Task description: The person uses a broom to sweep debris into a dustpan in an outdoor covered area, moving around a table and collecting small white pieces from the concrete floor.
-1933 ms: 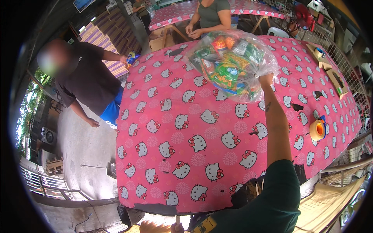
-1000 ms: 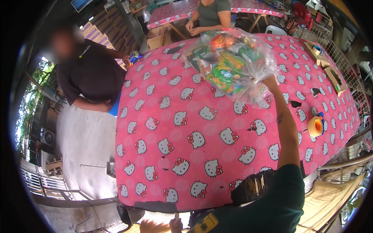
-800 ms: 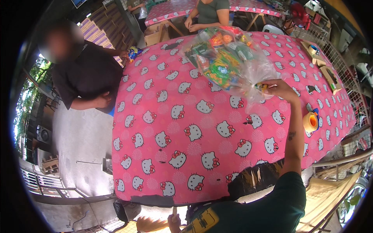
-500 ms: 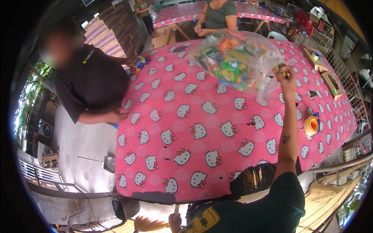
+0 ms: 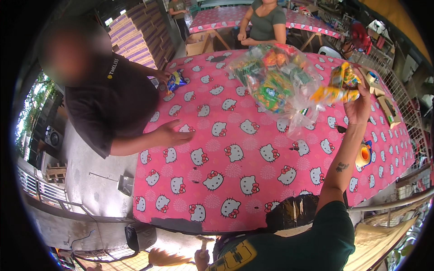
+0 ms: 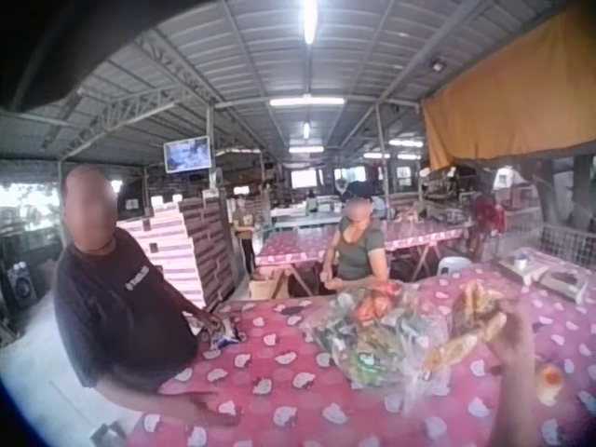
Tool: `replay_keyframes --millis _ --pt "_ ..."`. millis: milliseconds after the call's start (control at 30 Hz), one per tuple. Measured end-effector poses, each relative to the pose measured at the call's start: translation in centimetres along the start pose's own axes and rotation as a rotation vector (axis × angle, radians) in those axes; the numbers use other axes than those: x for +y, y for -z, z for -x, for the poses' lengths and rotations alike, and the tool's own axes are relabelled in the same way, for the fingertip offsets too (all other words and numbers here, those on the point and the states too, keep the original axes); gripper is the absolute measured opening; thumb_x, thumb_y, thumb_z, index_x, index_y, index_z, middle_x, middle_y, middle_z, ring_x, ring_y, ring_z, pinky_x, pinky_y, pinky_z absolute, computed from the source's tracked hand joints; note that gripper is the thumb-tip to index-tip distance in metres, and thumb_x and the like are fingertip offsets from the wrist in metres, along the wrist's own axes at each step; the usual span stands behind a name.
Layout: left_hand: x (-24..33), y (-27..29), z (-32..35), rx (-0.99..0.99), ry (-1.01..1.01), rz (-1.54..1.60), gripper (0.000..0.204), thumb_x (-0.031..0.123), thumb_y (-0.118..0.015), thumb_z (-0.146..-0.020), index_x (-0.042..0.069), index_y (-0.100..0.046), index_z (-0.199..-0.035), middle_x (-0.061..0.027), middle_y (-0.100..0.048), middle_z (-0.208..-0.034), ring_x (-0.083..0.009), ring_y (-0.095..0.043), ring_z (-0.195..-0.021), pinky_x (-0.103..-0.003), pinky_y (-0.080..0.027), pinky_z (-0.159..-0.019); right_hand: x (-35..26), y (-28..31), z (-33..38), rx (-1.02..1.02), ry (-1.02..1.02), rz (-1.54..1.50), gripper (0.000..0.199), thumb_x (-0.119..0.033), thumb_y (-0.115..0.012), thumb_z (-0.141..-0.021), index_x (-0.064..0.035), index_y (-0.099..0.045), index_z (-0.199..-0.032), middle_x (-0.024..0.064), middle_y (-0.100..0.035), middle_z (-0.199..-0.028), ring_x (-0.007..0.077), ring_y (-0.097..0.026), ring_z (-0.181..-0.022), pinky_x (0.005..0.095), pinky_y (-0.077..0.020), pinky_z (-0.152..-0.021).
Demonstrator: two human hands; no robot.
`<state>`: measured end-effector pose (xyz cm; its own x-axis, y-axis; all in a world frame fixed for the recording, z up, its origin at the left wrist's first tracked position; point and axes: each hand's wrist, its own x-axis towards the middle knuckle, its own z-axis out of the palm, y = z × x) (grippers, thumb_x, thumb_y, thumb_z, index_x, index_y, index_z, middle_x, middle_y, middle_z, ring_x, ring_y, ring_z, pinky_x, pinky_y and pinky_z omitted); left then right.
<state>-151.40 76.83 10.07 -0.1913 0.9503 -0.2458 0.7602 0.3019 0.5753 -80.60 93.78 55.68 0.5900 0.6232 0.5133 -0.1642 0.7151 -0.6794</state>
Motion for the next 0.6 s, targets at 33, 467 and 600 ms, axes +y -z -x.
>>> replay_keyframes --millis 33,467,600 --pt "0.0 -0.1 0.2 0.002 0.002 0.006 0.032 0.032 -0.069 -0.075 0.001 -0.063 -0.072 -0.0183 -0.063 -0.069 -0.0363 -0.061 -0.066 -0.042 -0.049 -0.060 0.1 -0.3 0.0 -0.046 -0.034 0.028 0.055 -0.021 -0.060 -0.083 -0.0019 -0.043 -0.131 0.0124 -0.055 -0.118 0.0227 -0.060 -0.099 0.0383 -0.0540 -0.082" --pt "-3.7 0.1 0.4 0.055 -0.032 0.032 0.023 0.013 -0.075 -0.074 0.002 -0.060 -0.088 -0.0102 -0.064 -0.073 -0.0171 -0.061 -0.066 -0.031 -0.050 -0.059 6.9 -6.1 1.4 -0.294 -0.180 0.112 0.059 -0.017 -0.066 -0.084 0.0006 -0.041 -0.135 0.0112 -0.045 -0.138 0.0217 -0.051 -0.120 0.0334 -0.0481 -0.091" --pt "-3.1 -0.7 0.9 0.035 0.055 0.071 0.030 0.022 -0.077 -0.071 0.003 -0.062 -0.089 -0.0129 -0.065 -0.077 -0.0239 -0.063 -0.070 -0.034 -0.051 -0.063 9.2 -8.2 1.1 -0.350 -0.252 0.201 0.054 -0.004 -0.066 -0.083 0.0038 -0.045 -0.132 0.0106 -0.052 -0.132 0.0153 -0.055 -0.112 0.0268 -0.0434 -0.095"
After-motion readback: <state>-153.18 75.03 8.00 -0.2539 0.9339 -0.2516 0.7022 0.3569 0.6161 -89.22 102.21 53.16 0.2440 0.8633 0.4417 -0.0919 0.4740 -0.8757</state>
